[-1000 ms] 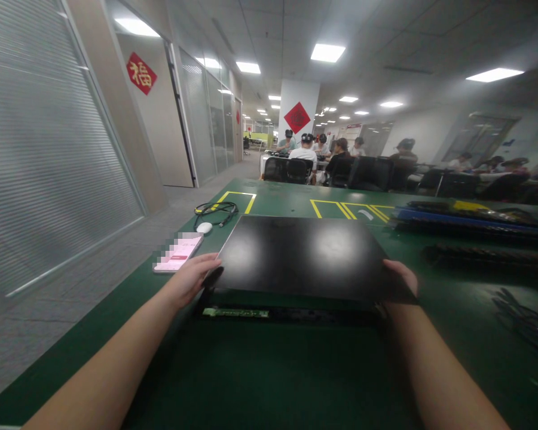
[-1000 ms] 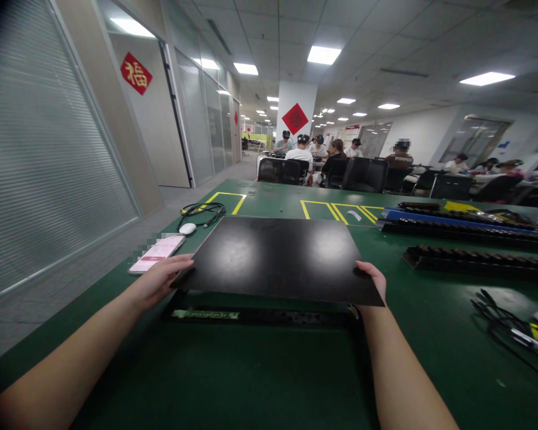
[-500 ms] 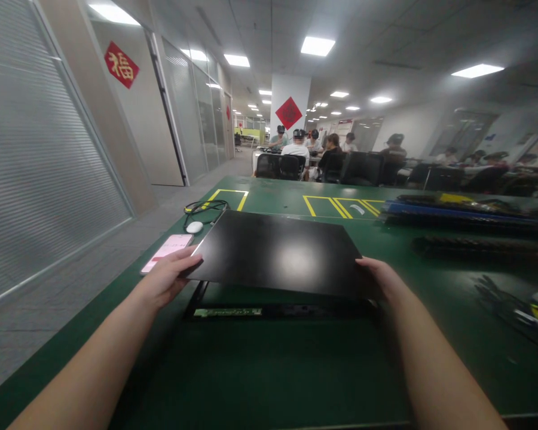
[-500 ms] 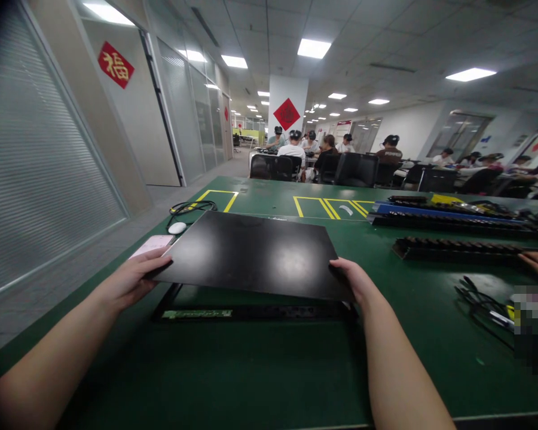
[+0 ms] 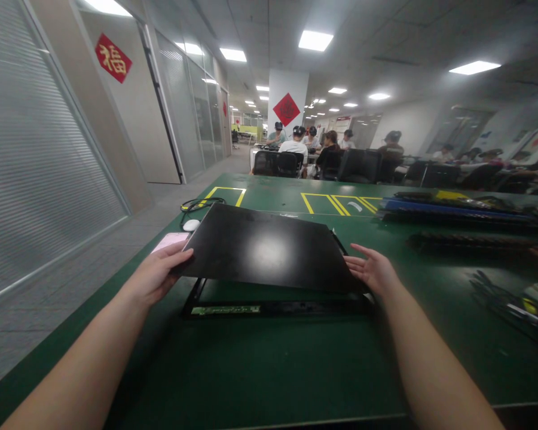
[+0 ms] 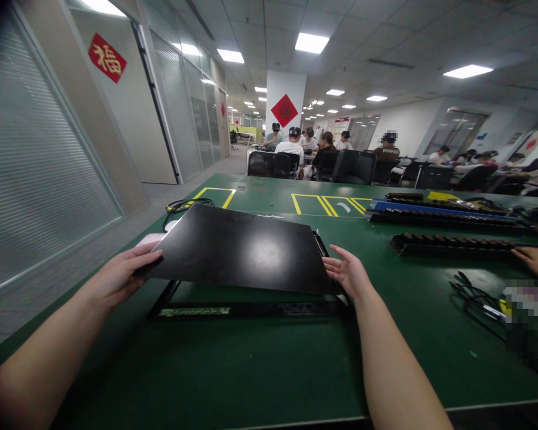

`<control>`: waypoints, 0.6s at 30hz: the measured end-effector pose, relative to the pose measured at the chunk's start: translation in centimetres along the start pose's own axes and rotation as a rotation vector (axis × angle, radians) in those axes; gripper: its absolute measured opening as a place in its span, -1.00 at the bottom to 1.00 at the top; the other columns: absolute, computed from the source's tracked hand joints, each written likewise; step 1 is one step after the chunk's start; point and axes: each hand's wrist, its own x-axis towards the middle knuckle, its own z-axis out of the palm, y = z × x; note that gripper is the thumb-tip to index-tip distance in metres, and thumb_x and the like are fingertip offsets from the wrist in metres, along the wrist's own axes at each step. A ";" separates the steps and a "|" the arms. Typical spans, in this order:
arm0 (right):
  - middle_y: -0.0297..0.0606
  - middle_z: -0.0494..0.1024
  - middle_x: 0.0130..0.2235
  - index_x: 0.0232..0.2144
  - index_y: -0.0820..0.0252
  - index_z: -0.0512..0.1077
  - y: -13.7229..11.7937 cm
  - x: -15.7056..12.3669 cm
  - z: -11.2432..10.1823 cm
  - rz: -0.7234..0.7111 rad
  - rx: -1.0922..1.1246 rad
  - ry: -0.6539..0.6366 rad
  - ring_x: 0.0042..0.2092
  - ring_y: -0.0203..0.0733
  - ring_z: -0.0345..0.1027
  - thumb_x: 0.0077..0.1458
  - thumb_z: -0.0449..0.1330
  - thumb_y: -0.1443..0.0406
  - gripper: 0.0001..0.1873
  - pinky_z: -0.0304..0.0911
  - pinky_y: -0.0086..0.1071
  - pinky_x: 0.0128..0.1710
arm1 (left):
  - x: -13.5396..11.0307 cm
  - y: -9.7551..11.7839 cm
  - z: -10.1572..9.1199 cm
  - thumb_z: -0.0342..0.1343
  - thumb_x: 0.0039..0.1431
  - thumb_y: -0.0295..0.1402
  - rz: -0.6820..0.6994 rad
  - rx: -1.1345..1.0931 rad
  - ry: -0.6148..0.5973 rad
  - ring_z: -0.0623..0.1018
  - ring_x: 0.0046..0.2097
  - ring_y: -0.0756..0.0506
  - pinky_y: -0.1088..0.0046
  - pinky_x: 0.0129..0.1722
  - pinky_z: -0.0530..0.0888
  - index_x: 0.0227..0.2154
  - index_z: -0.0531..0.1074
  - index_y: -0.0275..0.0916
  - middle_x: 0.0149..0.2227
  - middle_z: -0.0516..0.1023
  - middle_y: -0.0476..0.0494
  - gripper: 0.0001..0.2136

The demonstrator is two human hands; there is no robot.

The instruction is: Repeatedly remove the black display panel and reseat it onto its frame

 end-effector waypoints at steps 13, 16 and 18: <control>-0.13 0.62 -0.38 0.29 0.13 0.20 0.2 -0.1 -0.1 -0.040 -0.148 0.004 -0.54 -0.28 0.25 0.24 0.01 0.15 -0.41 0.10 -0.53 -0.63 | 0.0 0.1 -0.1 0.19 -0.04 -0.69 -0.005 0.015 0.009 0.65 -0.41 -0.01 0.64 -0.41 0.57 -0.33 0.68 -0.30 -0.36 0.72 -0.12 -0.74; -0.10 0.61 -0.38 0.26 0.18 0.19 0.2 0.0 -0.1 -0.021 -0.135 0.015 -0.59 -0.33 0.14 0.24 0.01 0.13 -0.41 0.01 -0.56 -0.67 | 0.0 0.0 0.0 0.20 -0.03 -0.69 -0.006 0.013 -0.006 0.65 -0.42 -0.01 0.64 -0.42 0.57 -0.33 0.67 -0.32 -0.36 0.72 -0.14 -0.75; -0.10 0.62 -0.38 0.23 0.17 0.22 0.1 0.0 -0.1 -0.014 -0.140 0.037 -0.61 -0.35 0.09 0.23 0.02 0.12 -0.44 0.00 -0.58 -0.67 | -0.1 -0.1 0.2 0.19 -0.01 -0.70 -0.011 0.017 0.001 0.65 -0.44 -0.01 0.64 -0.43 0.57 -0.33 0.67 -0.34 -0.39 0.71 -0.16 -0.76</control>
